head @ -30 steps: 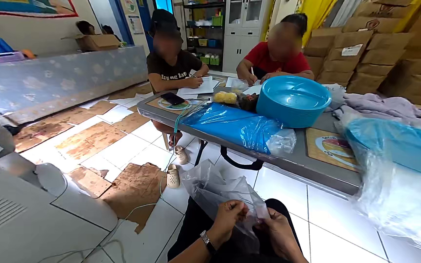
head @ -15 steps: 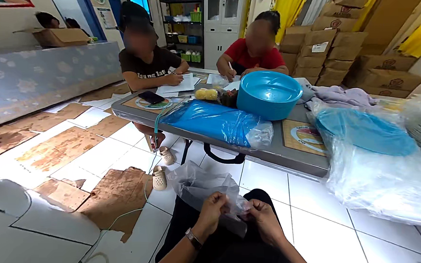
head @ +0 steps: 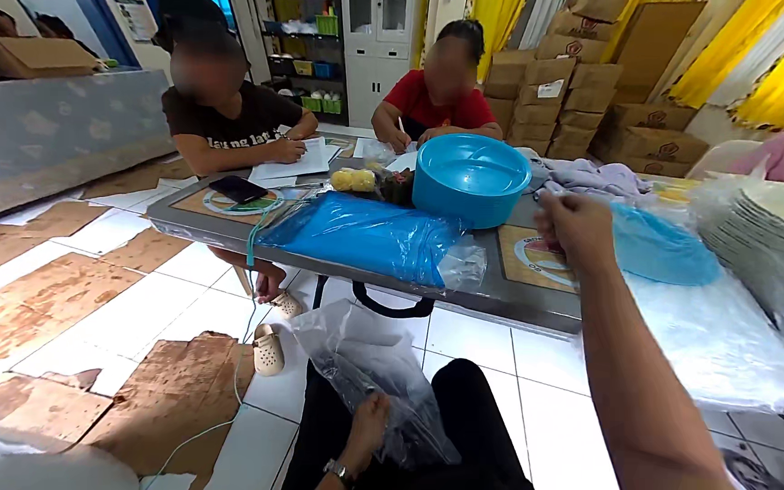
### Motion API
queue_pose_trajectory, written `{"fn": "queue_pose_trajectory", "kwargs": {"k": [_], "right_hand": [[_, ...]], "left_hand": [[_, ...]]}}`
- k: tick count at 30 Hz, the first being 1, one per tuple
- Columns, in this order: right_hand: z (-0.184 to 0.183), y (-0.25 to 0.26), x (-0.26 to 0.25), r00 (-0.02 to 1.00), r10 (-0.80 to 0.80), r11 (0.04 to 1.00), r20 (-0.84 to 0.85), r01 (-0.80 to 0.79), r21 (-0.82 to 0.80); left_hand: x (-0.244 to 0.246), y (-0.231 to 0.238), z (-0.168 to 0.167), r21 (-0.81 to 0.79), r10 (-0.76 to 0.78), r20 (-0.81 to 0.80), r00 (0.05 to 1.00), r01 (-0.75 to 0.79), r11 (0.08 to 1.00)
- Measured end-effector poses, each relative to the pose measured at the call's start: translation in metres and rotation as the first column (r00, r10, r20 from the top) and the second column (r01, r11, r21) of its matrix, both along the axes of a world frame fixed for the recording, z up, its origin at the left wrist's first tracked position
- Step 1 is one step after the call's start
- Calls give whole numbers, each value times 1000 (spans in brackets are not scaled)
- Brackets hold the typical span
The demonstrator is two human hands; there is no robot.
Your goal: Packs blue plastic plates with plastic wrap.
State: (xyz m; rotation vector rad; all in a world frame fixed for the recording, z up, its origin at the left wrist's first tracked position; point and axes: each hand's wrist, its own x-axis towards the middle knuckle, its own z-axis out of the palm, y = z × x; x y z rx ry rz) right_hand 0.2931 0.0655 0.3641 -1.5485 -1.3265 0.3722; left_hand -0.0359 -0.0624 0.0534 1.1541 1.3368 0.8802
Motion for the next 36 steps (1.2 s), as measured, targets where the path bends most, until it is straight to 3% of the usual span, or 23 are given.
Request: {"fn": "queue_pose_trajectory", "kwargs": {"k": [3, 7, 10, 15, 21, 25, 27, 29, 31, 32, 36], "right_hand": [[20, 86, 32, 986, -131, 979, 102, 144, -142], [24, 131, 21, 952, -192, 909, 240, 264, -322], [28, 136, 7, 893, -242, 856, 380, 381, -350], [44, 134, -5, 792, -194, 803, 579, 467, -370], [56, 127, -17, 748, -161, 778, 644, 498, -383], [66, 120, -16, 748, -241, 777, 618, 530, -338], [64, 118, -7, 828, -304, 834, 471, 470, -289], [57, 119, 2, 934, -355, 911, 38, 355, -211], [57, 109, 2, 858, -250, 967, -448, 248, -66], [56, 95, 0, 790, -169, 978, -589, 210, 1], [25, 9, 17, 604, 41, 989, -796, 87, 117]], "left_hand": [[-1, 9, -10, 55, -50, -40, 998, 52, 997], [-5, 16, -18, 21, 27, 49, 998, -28, 999], [-7, 17, -18, -47, 59, 133, 989, -54, 997], [-4, 17, -17, -115, 90, 229, 969, -65, 991], [-3, 16, -17, -114, 100, 273, 957, -71, 991], [-5, 16, -20, -104, 117, 300, 947, -89, 991], [-5, 16, -19, -108, 129, 312, 941, -100, 989], [-5, 16, -19, -107, 128, 314, 941, -99, 989], [-5, 16, -16, -117, 123, 306, 944, -91, 989], [-5, 15, -14, -121, 126, 301, 945, -93, 988], [-6, 13, -13, -95, 125, 307, 943, -100, 990]]}}
